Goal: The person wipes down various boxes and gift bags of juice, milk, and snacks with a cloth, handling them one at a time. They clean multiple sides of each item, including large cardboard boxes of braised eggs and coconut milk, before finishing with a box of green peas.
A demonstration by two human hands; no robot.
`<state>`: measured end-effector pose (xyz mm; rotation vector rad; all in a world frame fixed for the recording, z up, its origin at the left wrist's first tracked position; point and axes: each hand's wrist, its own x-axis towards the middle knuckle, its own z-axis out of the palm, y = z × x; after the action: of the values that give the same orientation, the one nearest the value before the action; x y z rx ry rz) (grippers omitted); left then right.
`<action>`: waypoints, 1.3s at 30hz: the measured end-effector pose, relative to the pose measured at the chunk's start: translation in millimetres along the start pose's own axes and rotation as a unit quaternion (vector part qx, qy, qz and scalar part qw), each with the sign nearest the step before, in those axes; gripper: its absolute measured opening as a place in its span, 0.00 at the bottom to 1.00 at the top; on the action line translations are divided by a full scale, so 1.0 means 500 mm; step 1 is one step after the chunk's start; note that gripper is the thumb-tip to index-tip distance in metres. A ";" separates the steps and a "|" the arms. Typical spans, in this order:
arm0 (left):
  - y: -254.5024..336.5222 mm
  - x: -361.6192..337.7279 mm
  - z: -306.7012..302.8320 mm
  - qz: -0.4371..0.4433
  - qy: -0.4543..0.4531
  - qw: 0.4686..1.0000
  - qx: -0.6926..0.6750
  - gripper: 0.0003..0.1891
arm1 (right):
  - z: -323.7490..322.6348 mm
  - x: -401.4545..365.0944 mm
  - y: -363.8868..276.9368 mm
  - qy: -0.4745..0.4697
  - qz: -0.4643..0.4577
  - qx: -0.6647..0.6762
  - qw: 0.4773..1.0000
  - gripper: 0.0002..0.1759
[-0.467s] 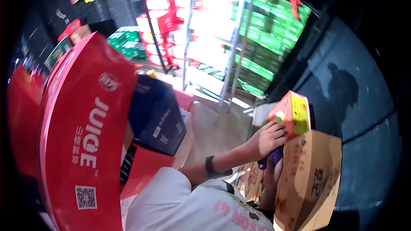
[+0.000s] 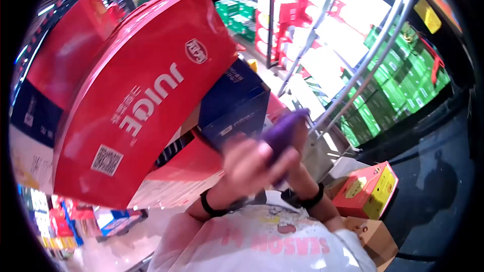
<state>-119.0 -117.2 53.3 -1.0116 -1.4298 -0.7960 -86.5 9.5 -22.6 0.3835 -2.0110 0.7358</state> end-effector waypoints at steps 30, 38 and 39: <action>-0.017 -0.232 -0.039 -0.248 -0.385 0.869 0.185 0.36 | 0.122 -0.013 0.080 -0.276 -0.073 -0.033 0.958 0.41; -0.029 -0.213 0.012 -0.189 -0.351 0.885 0.241 0.35 | 0.113 0.026 0.100 -0.125 -0.110 -0.064 0.984 0.37; -0.032 -0.236 0.014 -0.181 -0.362 0.880 0.249 0.35 | 0.125 0.005 0.115 -0.111 -0.116 -0.047 0.986 0.37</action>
<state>-139.6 -133.4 -63.1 -0.6530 -2.3706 -0.2466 -160.2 14.3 -64.9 0.6551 -2.1537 0.4685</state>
